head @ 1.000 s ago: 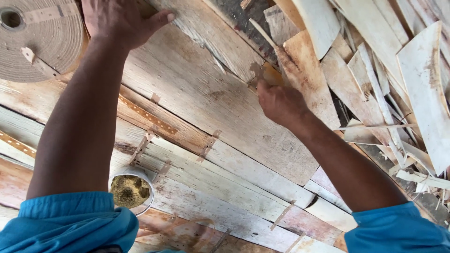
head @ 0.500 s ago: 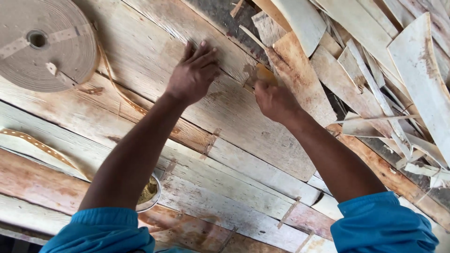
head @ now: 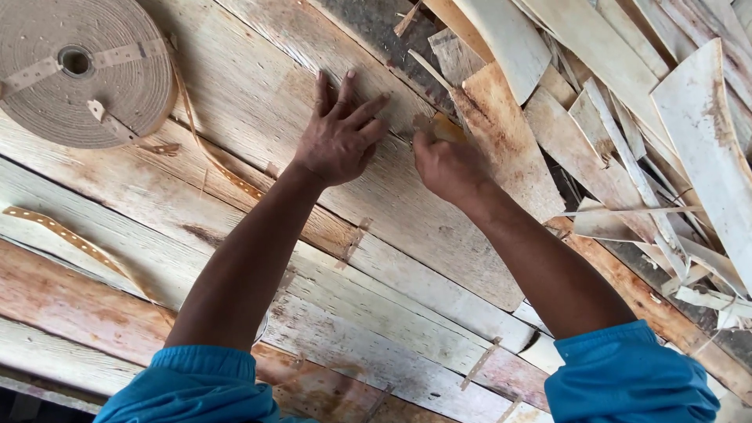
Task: Applying glue to veneer strips and placing them onto a wooden surface, followed by trimming with a utility knife.
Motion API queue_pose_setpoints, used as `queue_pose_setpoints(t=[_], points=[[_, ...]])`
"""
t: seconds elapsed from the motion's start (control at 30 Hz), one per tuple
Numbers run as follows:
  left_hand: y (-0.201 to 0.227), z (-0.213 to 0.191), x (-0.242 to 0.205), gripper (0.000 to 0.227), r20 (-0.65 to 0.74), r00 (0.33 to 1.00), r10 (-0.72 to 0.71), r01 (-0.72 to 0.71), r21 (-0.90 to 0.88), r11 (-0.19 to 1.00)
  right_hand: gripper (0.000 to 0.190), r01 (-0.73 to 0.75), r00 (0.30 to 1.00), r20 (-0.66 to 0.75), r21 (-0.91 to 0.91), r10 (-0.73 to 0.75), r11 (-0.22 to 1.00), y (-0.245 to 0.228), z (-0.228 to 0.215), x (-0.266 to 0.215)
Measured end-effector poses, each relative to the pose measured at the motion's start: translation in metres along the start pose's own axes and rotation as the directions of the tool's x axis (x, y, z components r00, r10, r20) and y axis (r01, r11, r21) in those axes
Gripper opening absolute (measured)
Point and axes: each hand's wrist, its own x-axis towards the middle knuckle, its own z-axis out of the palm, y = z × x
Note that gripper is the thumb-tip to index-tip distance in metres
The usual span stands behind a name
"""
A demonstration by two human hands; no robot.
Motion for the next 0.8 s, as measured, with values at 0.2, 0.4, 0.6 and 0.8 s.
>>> queue_pose_setpoints(t=[0.2, 0.4, 0.6, 0.8], points=[[0.004, -0.002, 0.006, 0.053, 0.248, 0.966, -0.073, 0.061, 0.054, 0.997, 0.017, -0.043, 0.996, 0.082, 0.101, 0.034, 0.994, 0.003, 0.002, -0.002], [-0.004, 0.012, -0.001, 0.04, 0.038, 0.999, 0.003, -0.006, 0.077, 0.997, 0.021, 0.026, 1.0, -0.005, -0.102, -0.027, 0.994, 0.003, 0.005, 0.005], [-0.003, 0.01, 0.0, 0.034, -0.025, 0.999, 0.034, -0.032, 0.078, 0.996, 0.017, -0.022, 0.999, 0.022, -0.125, 0.025, 0.992, -0.001, 0.008, 0.017], [-0.004, 0.01, 0.0, 0.035, -0.031, 0.998, 0.046, -0.043, 0.098, 0.994, 0.024, -0.038, 0.997, 0.068, -0.116, 0.046, 0.993, -0.006, 0.006, 0.021]])
